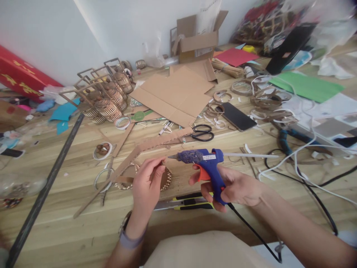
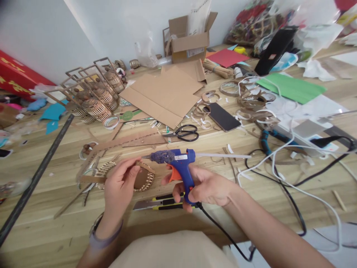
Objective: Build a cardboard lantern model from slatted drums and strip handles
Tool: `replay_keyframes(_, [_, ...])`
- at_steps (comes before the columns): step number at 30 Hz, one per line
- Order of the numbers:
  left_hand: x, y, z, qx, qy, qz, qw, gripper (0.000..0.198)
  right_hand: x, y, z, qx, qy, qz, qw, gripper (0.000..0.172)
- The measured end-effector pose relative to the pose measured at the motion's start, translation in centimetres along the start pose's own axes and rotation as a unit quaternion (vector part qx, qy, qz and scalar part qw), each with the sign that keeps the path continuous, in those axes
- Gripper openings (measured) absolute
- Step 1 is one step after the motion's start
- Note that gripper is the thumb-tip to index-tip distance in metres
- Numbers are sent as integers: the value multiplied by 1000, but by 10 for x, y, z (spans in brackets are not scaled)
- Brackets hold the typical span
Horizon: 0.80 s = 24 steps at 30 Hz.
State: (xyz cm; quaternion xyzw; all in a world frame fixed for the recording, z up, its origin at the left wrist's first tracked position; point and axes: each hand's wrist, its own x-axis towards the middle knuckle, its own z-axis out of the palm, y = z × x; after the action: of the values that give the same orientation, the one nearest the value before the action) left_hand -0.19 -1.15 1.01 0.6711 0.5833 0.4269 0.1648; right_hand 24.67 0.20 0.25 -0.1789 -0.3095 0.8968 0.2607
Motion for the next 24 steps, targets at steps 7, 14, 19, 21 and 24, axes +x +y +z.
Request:
replay_keyframes(7, [-1,-1,-1,-2,-1,3,1000,19,2,-4,6,-28,63,-24,997,43])
replay_keyframes(14, [-3,-3,2,-17,15,-15,1000,20,19,3,11,-55,191,-55,979,32])
replay_keyframes(19, [-6,-4,4,-53,20,-29,998,16,27,13,11,-54,214,-62,973,40])
replay_keyframes(21, [-6,-3,3,-55,18,-26,998,15,29,15,11,-39,237,-59,969,43])
replay_keyframes(24, [-6,-3,3,-54,16,-22,998,15,32,17,13,-31,255,-60,965,47])
